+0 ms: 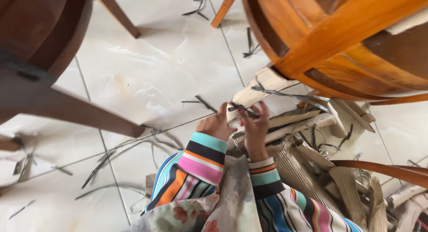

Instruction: Wrapping wooden chair legs with protective cardboard and securing them with plastic ties for transport.

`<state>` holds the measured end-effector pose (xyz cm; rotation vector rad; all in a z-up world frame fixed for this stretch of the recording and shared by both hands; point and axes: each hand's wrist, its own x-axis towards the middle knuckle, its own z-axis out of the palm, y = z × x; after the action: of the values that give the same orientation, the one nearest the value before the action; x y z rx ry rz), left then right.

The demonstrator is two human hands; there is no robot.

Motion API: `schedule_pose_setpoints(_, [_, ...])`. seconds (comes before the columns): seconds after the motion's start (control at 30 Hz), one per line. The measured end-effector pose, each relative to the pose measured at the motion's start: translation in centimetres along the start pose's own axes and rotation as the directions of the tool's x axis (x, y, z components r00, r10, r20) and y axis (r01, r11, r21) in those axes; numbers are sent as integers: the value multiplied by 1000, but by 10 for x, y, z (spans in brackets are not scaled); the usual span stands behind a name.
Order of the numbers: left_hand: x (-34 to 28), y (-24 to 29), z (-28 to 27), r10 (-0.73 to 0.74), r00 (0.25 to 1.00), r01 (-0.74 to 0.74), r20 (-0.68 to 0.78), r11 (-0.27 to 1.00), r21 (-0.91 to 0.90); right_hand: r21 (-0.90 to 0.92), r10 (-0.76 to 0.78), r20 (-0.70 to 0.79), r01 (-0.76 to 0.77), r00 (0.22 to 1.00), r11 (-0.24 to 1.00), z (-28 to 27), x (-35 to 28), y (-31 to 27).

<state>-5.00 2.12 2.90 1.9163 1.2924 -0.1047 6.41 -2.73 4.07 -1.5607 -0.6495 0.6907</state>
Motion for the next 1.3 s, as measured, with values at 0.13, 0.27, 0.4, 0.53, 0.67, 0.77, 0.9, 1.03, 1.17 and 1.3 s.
schedule_pose_setpoints(0.13, [-62,-42,46,-133,986,116,98,980,162,165,262,137,-282,955,945,-18,-27,16])
schedule_pose_setpoints(0.27, [-190,-42,-17,259,678,-312,-687,949,50,-101,415,344,-406,842,908,6,-72,-6])
schedule_pose_setpoints(0.4, [-250,-87,-22,168,661,-436,-731,879,-193,-369,342,687,-97,641,924,49,-95,-28])
schedule_pose_setpoints(0.53, [-264,-128,19,101,662,-437,-743,857,-273,-427,323,821,131,471,895,113,-96,-26])
schedule_pose_setpoints(0.67, [-272,-129,29,61,656,-336,-752,916,-218,-498,460,865,441,198,747,169,-93,-6])
schedule_pose_setpoints(0.77, [-272,-125,20,32,606,-327,-794,921,-213,-439,517,852,652,83,619,187,-84,37])
schedule_pose_setpoints(0.9, [-270,-123,14,-52,623,-276,-780,919,-281,-397,766,641,872,40,286,201,-83,80])
schedule_pose_setpoints(1.03, [-267,-126,14,-47,672,-278,-739,909,-310,-294,904,426,949,26,111,202,-97,66])
schedule_pose_setpoints(1.17, [-260,-123,11,-11,650,-310,-760,909,-278,-229,875,483,968,20,105,197,-88,68])
schedule_pose_setpoints(1.3, [-256,-119,14,-71,623,-286,-779,906,-311,-283,723,684,949,99,137,170,-64,108])
